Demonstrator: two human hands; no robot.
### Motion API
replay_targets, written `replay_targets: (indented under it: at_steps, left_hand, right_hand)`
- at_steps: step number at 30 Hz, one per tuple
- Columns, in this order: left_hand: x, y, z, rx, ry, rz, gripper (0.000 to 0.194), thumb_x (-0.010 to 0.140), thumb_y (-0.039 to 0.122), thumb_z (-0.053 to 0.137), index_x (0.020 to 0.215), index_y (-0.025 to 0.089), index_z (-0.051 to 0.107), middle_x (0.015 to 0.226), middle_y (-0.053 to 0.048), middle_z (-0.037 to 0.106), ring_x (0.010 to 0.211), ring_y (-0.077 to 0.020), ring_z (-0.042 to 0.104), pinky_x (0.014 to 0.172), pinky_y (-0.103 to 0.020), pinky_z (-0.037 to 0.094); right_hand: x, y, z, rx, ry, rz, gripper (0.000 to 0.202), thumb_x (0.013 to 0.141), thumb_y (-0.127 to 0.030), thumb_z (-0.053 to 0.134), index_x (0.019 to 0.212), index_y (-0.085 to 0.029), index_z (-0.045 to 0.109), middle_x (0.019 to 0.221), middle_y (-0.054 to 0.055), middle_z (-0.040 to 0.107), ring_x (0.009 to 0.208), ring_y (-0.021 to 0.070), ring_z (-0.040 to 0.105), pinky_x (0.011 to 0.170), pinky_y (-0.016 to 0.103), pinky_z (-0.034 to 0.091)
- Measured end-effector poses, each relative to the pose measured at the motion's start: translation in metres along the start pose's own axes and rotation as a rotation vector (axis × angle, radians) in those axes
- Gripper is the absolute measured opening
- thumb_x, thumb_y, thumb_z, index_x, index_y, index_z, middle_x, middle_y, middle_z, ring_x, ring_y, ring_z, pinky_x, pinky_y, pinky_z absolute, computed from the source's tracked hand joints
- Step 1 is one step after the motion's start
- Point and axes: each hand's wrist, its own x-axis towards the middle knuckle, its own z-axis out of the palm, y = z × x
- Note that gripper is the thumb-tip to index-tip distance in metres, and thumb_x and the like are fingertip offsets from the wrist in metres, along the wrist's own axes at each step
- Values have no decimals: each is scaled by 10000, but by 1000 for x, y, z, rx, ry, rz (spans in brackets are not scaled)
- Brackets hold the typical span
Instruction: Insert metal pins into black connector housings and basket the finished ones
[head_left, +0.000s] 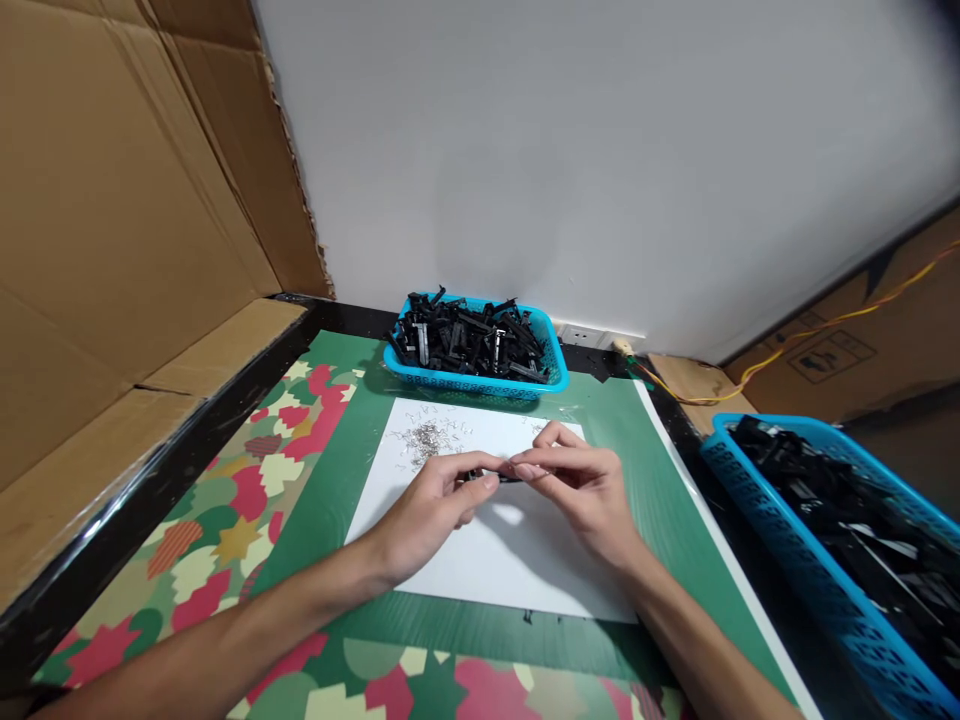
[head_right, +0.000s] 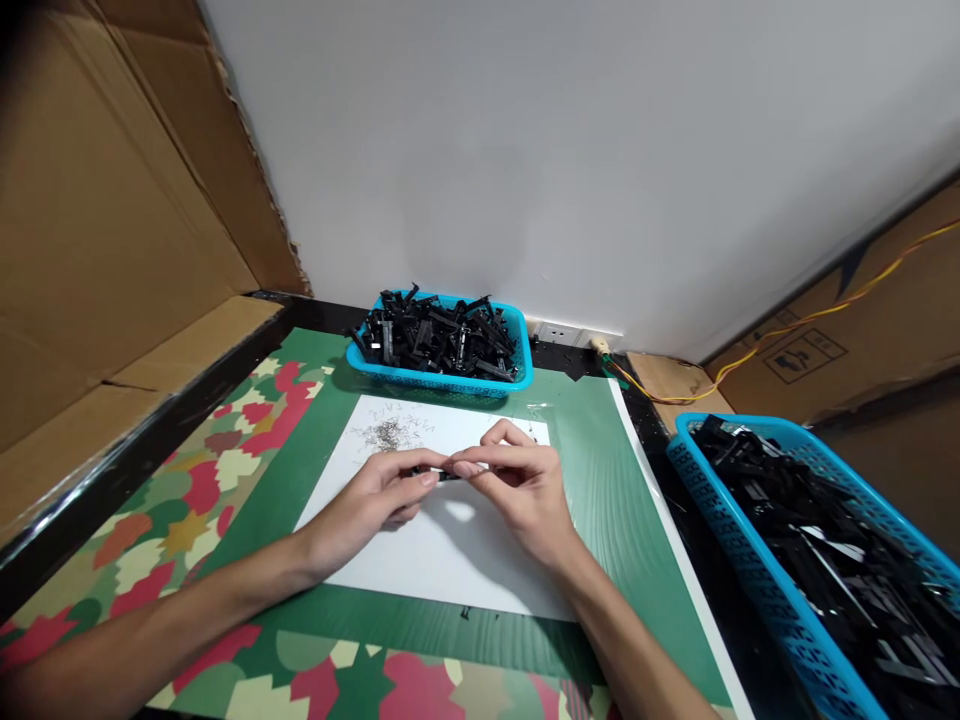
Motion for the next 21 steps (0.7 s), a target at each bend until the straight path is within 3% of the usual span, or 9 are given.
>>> replay_targets:
  at_steps: [2,4,9,14,21]
  left_hand:
    - [0,-1,1,-98,-66,-56,416,1018,503,627,1230,170,759,717,50,404,574,-82,265,527,-231,201]
    - [0,-1,2,-112,-73,-69,445,997,537,651,1219,166,760,699,63,359,561,-78,246,508,-226,174]
    - [1,0,2,14,65,12,364,924,484,758,1082,162,819,671,24,497,599,-101,360,522,-221,266]
    - [3,-1,2,18,98,14,315,887,426,804,1062,166,830,735,-5,620,602,-99,395,562,-232,314]
    - [2,-3,-2,-41,48,-72,352,883,482,810,1012,156,788,633,50,479,560,-82,323,505,-220,219]
  right_hand:
    - [0,-2,1,2,-24,5,96,898,-311,836,975,-326,893,803,53,622,801,201,522,656,330,441]
    - [-1,-3,2,7,-41,11,99,894,-320,840,977,-329,893,815,55,590,821,207,516,649,326,440]
    - [-2,0,-1,-14,-88,12,131,898,-333,836,1018,-333,889,854,58,544,842,211,508,616,309,419]
    - [-2,0,-4,-33,-103,-18,143,902,-286,835,1024,-341,888,861,41,509,798,188,503,594,302,360]
    - [-4,-3,-5,-69,-94,-63,143,897,-293,844,1030,-325,889,863,38,507,777,183,508,609,313,379]
